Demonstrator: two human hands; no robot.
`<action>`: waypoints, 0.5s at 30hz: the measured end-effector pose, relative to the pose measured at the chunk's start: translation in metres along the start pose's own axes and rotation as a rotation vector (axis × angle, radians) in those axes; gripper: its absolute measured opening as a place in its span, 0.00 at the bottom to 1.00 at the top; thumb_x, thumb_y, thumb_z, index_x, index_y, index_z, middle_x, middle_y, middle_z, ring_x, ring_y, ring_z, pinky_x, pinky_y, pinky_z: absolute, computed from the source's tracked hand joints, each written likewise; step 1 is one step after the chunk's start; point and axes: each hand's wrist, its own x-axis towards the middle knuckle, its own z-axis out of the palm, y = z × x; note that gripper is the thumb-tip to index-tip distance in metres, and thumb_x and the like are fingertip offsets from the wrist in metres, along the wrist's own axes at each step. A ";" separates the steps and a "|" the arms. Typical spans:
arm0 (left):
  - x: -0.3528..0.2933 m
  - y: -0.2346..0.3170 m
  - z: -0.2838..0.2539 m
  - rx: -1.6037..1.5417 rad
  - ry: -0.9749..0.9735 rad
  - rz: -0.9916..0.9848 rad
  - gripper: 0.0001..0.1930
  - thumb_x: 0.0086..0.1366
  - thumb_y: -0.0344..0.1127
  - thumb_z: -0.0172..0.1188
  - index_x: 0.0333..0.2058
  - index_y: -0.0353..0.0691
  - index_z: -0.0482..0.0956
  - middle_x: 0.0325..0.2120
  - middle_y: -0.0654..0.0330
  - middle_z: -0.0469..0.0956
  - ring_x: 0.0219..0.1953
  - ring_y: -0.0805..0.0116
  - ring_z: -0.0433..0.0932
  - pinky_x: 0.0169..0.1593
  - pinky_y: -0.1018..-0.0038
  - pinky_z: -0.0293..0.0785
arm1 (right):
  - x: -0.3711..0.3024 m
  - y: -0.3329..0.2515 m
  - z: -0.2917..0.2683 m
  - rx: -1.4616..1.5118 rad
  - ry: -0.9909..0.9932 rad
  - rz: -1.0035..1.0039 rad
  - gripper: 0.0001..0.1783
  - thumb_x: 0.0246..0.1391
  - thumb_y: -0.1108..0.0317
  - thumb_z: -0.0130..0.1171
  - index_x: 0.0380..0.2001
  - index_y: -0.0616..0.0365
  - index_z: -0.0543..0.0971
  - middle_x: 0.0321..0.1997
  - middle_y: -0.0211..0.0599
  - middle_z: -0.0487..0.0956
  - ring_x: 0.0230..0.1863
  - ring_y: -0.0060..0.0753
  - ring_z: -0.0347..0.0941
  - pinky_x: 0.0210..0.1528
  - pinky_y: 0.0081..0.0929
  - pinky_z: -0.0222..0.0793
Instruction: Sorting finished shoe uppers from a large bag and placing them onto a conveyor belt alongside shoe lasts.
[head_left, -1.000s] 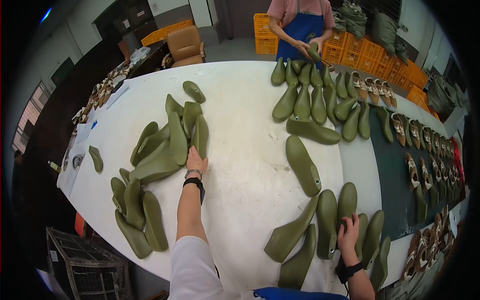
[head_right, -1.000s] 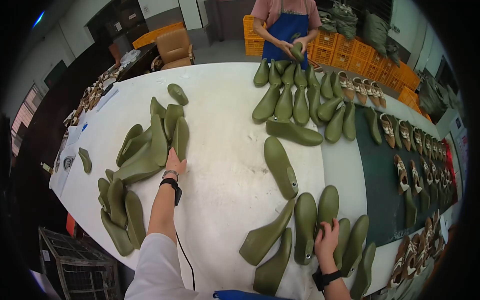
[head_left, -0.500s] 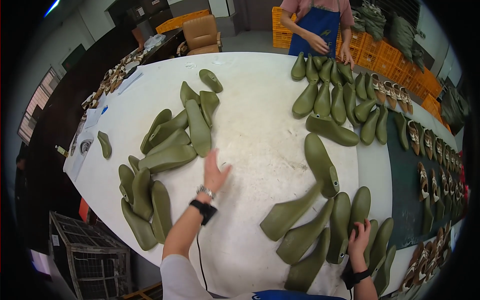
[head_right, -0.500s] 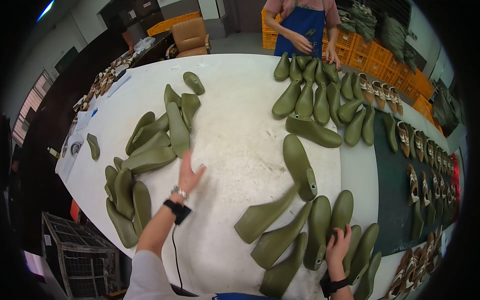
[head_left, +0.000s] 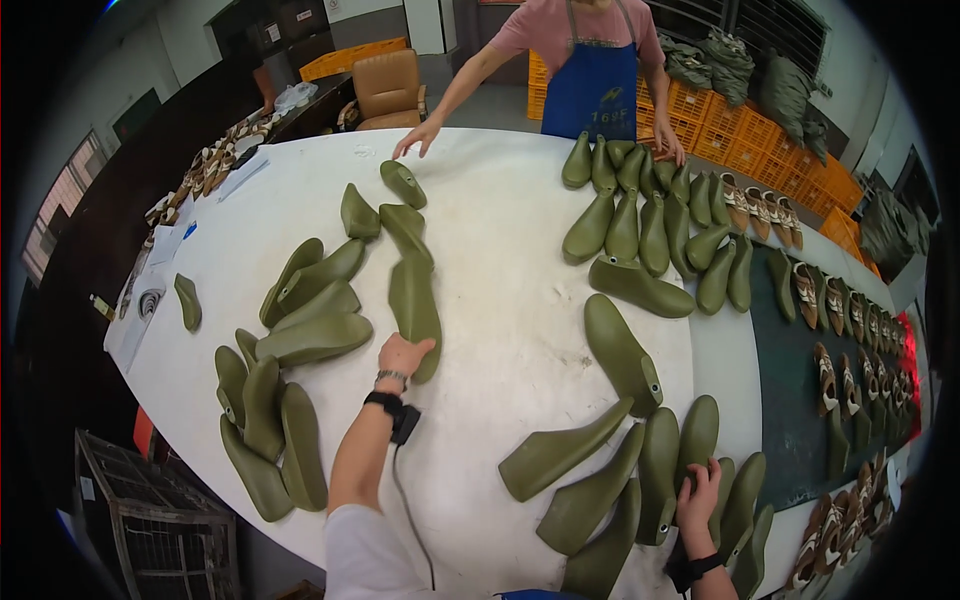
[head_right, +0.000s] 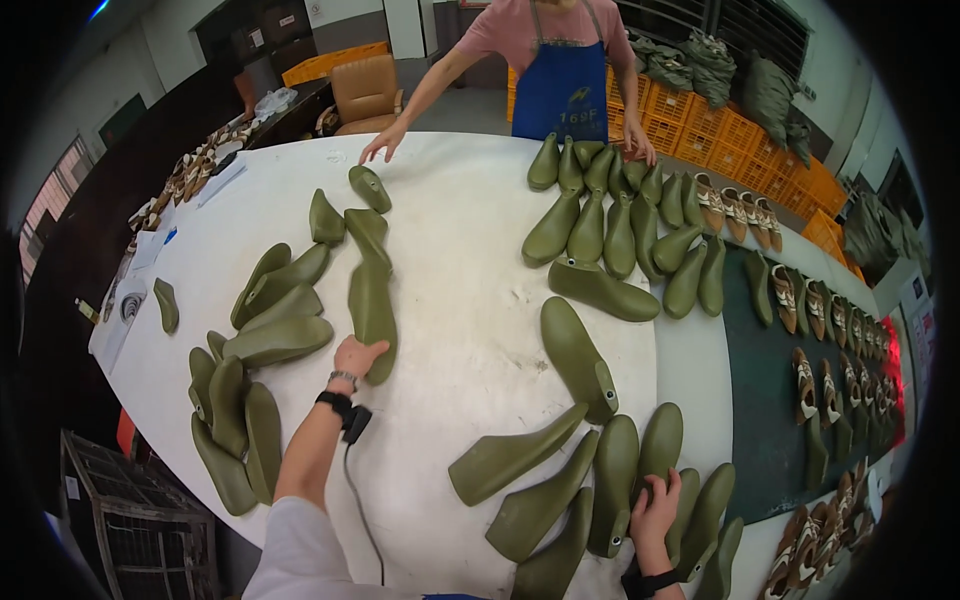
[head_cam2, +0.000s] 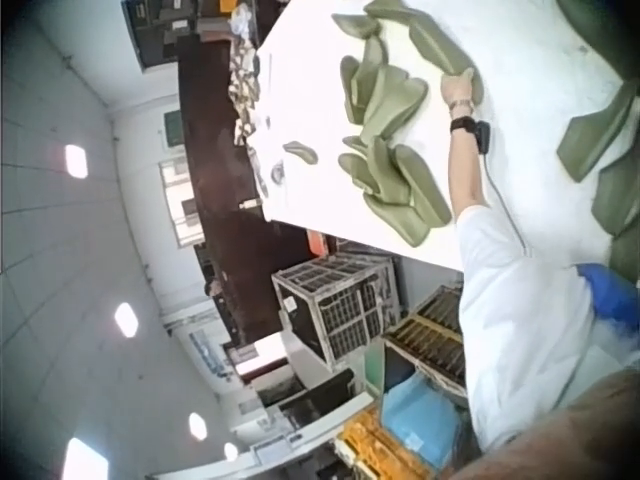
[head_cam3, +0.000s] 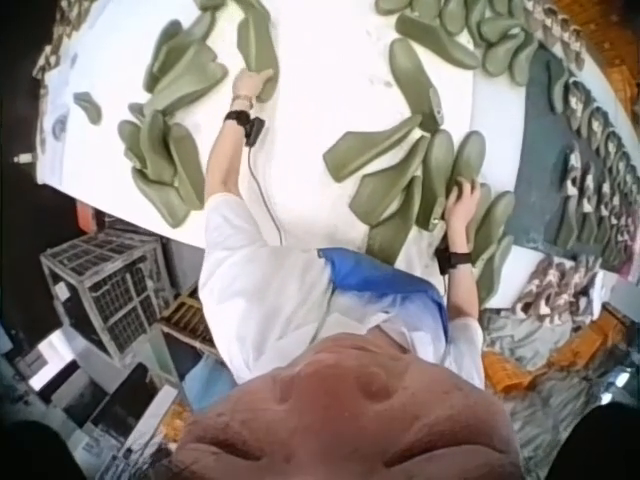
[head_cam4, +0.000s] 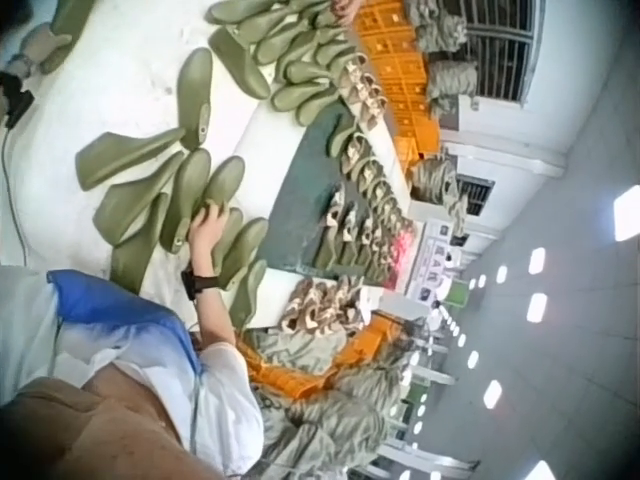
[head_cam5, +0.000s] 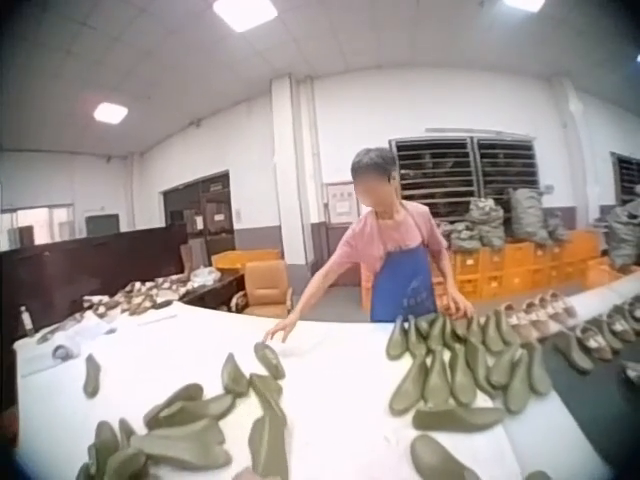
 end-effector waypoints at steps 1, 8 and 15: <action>-0.026 -0.003 -0.010 0.124 0.037 0.151 0.28 0.40 0.50 0.65 0.34 0.32 0.73 0.31 0.47 0.75 0.36 0.51 0.74 0.40 0.62 0.71 | 0.001 0.001 0.002 0.008 0.008 -0.001 0.14 0.40 0.79 0.52 0.35 0.56 0.71 0.53 0.53 0.62 0.52 0.58 0.61 0.51 0.39 0.60; -0.158 -0.066 -0.014 0.606 0.074 0.774 0.28 0.44 0.25 0.55 0.49 0.42 0.64 0.45 0.54 0.65 0.47 0.56 0.65 0.46 0.61 0.63 | 0.011 0.004 0.011 -0.001 0.034 -0.052 0.14 0.43 0.75 0.53 0.37 0.53 0.71 0.53 0.51 0.62 0.51 0.56 0.62 0.49 0.39 0.62; -0.184 -0.032 -0.007 0.320 -0.046 0.606 0.40 0.44 0.52 0.62 0.56 0.49 0.57 0.54 0.49 0.58 0.56 0.50 0.55 0.54 0.51 0.52 | 0.013 -0.001 0.015 0.022 -0.004 -0.071 0.14 0.44 0.75 0.53 0.37 0.51 0.71 0.53 0.51 0.62 0.50 0.55 0.62 0.48 0.39 0.62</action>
